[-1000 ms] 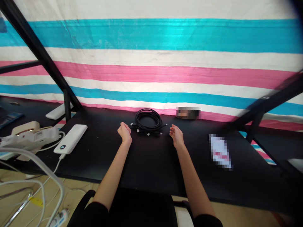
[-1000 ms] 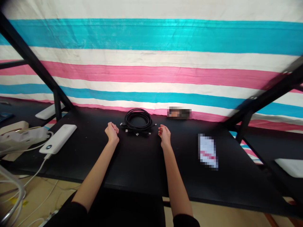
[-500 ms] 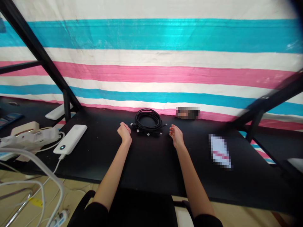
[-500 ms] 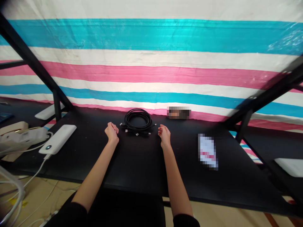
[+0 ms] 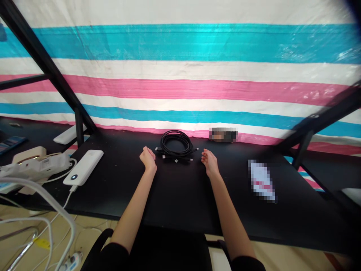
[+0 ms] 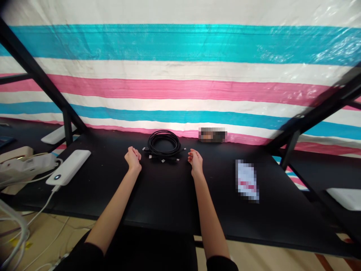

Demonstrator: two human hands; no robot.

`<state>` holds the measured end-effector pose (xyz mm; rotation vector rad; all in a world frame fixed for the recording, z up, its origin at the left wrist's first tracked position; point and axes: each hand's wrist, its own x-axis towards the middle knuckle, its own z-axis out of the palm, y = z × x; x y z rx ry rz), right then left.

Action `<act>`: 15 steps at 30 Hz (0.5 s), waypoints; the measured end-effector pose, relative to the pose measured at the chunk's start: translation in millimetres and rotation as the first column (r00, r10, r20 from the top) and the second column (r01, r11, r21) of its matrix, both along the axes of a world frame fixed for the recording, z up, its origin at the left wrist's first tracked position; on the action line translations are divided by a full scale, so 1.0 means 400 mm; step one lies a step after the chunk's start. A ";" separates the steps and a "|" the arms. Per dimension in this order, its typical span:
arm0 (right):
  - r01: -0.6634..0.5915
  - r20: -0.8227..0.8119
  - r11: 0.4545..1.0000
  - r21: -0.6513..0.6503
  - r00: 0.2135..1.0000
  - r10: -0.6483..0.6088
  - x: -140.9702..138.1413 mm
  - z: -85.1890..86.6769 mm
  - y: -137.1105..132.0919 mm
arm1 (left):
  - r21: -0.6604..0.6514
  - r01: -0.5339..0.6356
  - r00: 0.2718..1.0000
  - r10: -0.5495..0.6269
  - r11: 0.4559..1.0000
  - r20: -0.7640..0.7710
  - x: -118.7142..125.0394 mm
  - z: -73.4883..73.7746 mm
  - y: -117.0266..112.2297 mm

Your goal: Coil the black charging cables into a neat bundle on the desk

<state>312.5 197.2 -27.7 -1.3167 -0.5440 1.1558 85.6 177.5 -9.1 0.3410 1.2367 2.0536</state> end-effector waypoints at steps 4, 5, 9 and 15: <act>0.005 -0.024 1.000 0.001 1.000 -0.005 -0.002 0.002 -0.001 | -0.007 -0.001 1.000 0.001 1.000 -0.003 -0.001 -0.002 0.002; 0.006 -0.030 1.000 0.002 1.000 -0.006 -0.003 0.003 -0.001 | -0.008 -0.001 1.000 0.001 1.000 -0.003 -0.002 -0.003 0.003; 0.004 -0.045 1.000 0.013 0.999 -0.003 -0.003 0.003 -0.003 | -0.007 0.005 1.000 -0.005 1.000 -0.002 -0.002 -0.003 0.004; 0.005 -0.029 1.000 0.025 1.000 -0.004 -0.002 -0.002 -0.001 | 0.001 0.018 1.000 -0.018 1.000 -0.004 -0.001 -0.001 0.004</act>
